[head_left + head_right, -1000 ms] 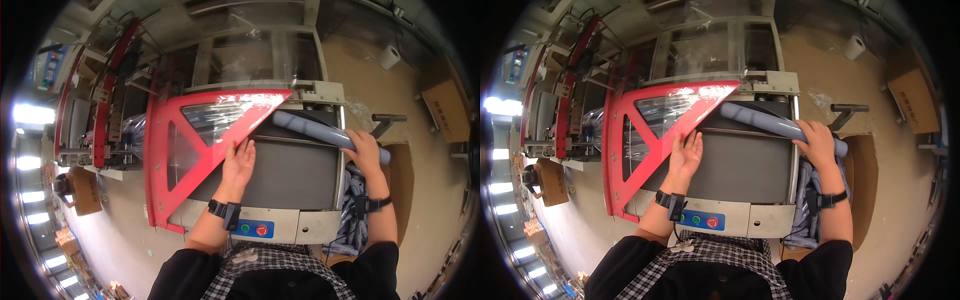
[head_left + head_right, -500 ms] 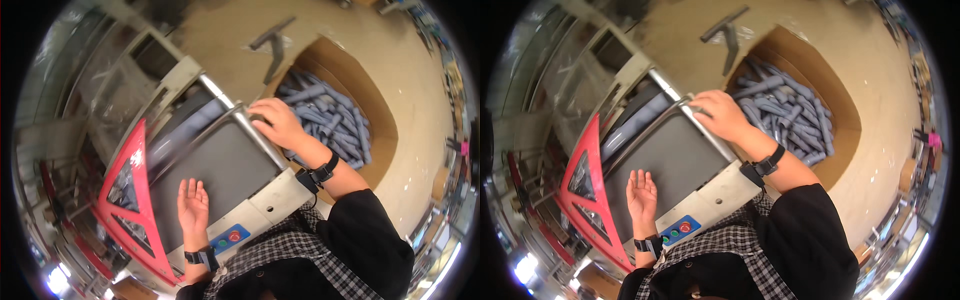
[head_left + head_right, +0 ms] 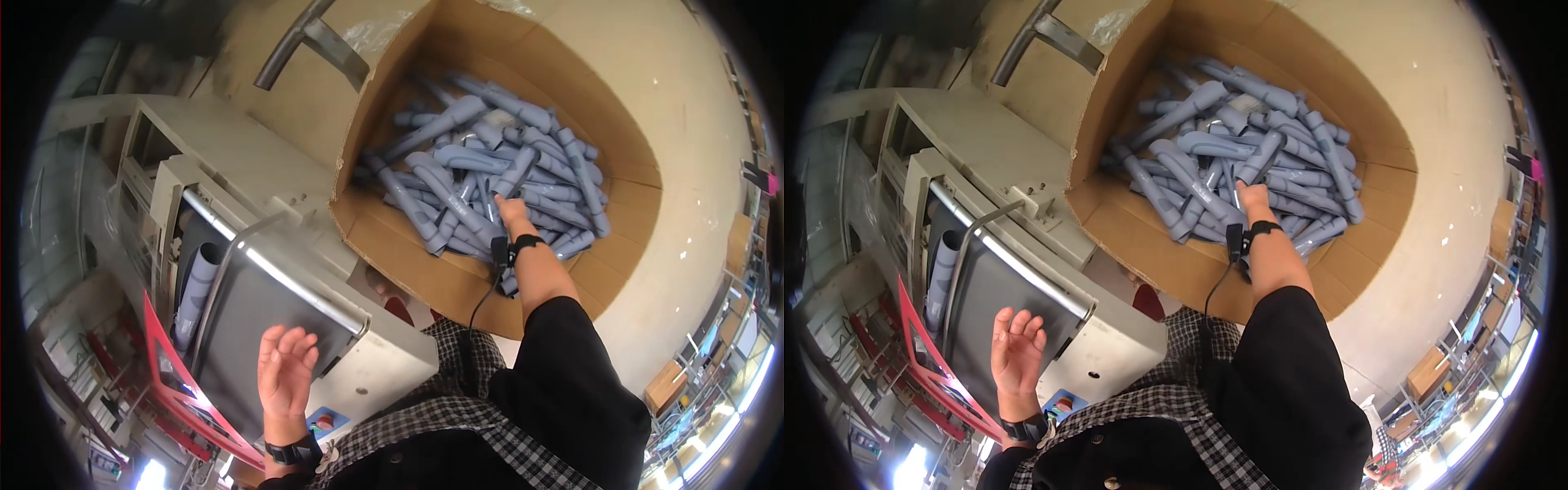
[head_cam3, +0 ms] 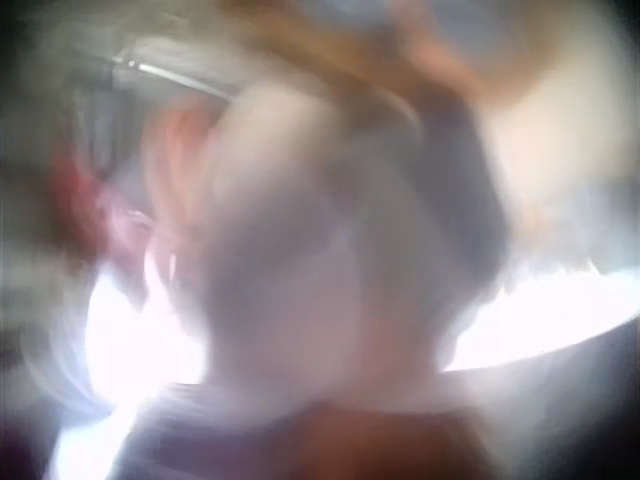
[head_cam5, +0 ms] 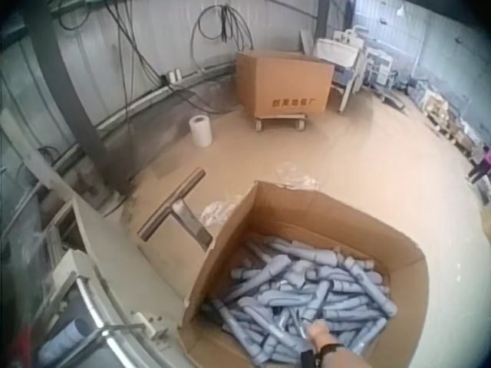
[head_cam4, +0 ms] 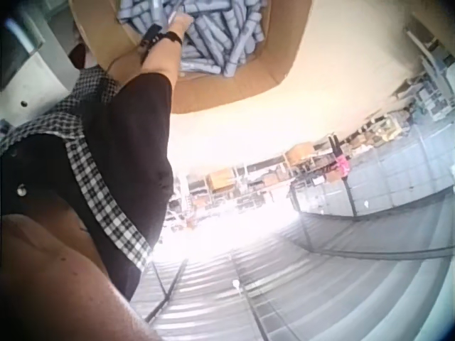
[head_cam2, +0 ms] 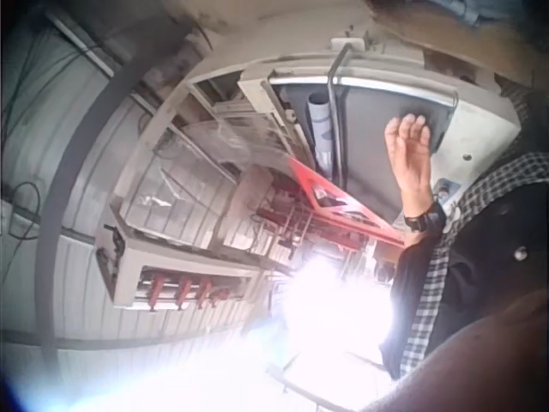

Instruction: Picking up grey foam tubes from a box and feeding them into an automated packaging machine for shrink-wrapping.

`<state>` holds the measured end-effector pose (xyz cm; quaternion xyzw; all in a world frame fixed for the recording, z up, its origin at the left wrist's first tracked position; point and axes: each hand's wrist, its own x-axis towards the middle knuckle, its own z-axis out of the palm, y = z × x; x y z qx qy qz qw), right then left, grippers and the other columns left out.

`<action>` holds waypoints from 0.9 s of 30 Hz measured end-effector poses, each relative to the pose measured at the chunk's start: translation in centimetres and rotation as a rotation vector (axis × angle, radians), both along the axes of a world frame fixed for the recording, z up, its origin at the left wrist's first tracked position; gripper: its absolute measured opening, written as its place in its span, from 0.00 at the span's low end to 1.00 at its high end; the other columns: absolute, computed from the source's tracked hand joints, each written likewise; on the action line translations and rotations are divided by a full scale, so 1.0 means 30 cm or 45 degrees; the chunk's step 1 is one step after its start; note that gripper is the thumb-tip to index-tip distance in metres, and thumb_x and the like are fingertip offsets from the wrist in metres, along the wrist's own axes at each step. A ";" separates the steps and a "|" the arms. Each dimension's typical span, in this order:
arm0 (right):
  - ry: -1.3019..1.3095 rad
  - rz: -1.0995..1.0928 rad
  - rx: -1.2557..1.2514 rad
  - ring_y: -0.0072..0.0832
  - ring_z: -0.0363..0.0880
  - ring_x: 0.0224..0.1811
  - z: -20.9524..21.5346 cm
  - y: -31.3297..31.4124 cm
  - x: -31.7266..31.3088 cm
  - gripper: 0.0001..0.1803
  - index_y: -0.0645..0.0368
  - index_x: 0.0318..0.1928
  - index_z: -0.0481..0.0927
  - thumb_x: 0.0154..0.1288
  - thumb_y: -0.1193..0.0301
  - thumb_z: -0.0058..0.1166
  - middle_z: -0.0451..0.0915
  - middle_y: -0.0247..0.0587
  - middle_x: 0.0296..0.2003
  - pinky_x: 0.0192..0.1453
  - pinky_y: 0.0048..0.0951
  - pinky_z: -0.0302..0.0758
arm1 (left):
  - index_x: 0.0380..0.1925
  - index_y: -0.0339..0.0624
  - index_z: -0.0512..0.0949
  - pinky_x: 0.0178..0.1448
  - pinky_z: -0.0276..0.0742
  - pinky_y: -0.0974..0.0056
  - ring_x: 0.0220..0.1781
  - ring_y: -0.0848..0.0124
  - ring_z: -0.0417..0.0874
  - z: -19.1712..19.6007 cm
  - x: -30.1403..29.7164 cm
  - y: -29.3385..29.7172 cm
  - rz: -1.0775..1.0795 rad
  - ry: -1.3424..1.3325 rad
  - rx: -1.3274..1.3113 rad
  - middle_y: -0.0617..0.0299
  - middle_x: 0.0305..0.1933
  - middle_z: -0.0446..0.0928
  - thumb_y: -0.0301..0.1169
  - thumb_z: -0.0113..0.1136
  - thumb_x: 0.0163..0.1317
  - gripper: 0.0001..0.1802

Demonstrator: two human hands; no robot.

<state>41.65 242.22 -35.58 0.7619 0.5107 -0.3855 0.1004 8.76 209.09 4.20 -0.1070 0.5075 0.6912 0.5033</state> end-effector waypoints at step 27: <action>1.204 0.800 -0.546 0.37 0.69 0.56 1.383 -0.562 -0.076 0.34 0.66 0.55 0.65 0.55 0.58 0.60 0.72 0.48 0.50 0.60 0.38 0.65 | 0.64 0.40 0.56 0.64 0.65 0.59 0.61 0.65 0.69 0.052 0.137 0.249 -0.814 0.147 0.482 0.53 0.58 0.68 0.37 0.61 0.60 0.36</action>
